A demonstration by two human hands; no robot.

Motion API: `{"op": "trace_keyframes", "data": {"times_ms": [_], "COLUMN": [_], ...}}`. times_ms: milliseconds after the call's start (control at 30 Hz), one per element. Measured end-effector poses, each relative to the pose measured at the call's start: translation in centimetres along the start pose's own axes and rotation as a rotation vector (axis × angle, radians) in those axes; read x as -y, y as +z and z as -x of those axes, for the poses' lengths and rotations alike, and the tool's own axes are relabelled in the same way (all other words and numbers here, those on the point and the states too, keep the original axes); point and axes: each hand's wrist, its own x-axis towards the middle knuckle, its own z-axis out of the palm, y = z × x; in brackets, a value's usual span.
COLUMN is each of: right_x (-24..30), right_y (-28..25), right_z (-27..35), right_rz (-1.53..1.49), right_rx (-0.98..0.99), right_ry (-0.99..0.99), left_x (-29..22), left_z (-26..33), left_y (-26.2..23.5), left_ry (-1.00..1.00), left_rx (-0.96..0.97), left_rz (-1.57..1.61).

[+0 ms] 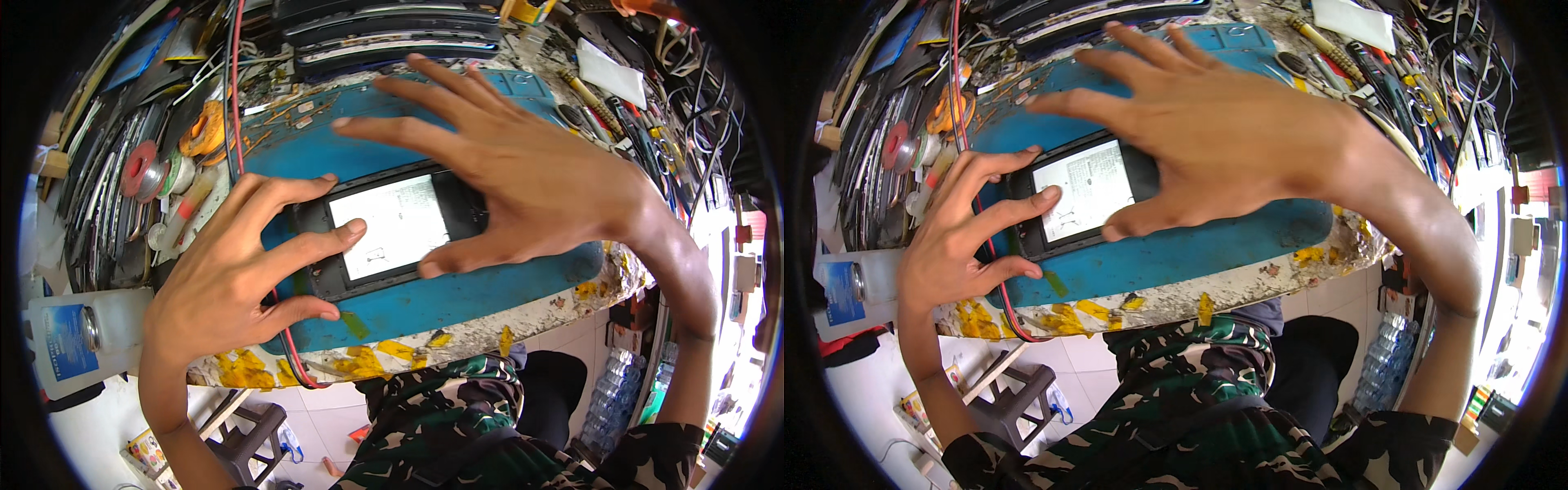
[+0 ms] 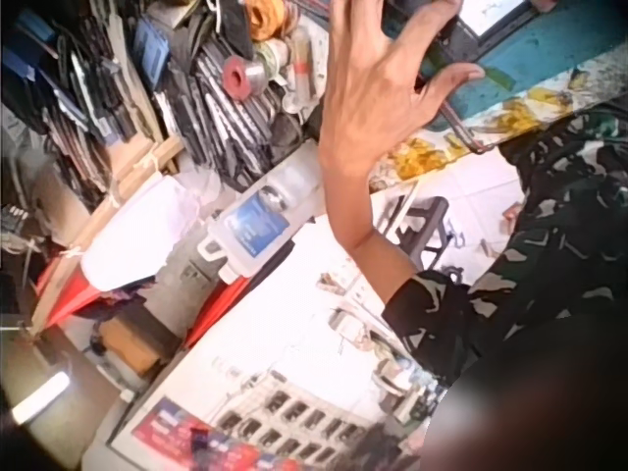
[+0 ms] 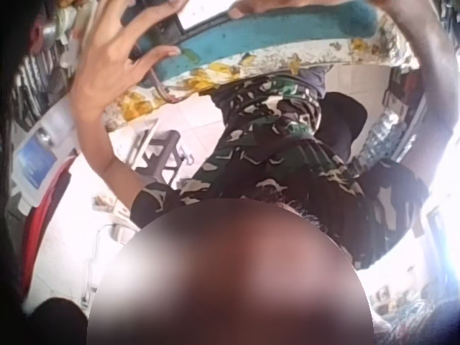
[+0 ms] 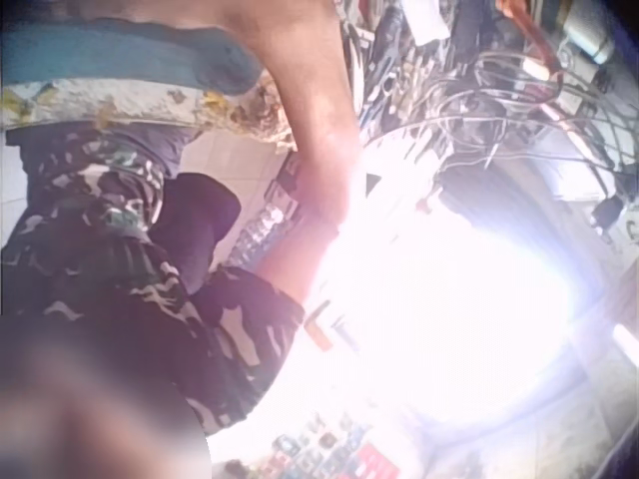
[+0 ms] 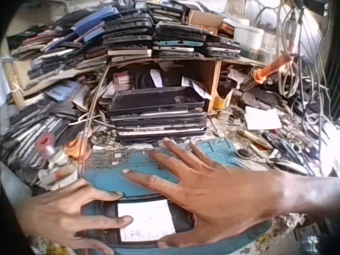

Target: The person uses a metal prying tool to carefully pry open the back cover of a smartphone. They work along the edges and around the camera module, gradually separating the cover from the chassis.

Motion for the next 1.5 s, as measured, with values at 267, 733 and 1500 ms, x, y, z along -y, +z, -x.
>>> {"op": "trace_keyframes", "data": {"times_ms": [267, 733, 1500], "right_x": [0.6, 1.4, 1.9], "right_y": [1.3, 1.2, 1.5], "right_z": [-1.3, -2.2, -2.4], "right_rz": [-0.037, -0.034, -0.054], "right_rx": [-0.107, -0.074, -0.024], "right_ry": [-0.11, -0.096, -0.039], "left_x": [-0.2, -0.2, -0.6], "left_z": [-0.1, -0.2, -0.4], "left_y": [-0.1, -0.2, -0.6], "left_ry": [0.001, 0.006, 0.0], "left_rx": [0.015, 0.018, 0.04], "left_rz": [-0.01, -0.003, -0.012]}}
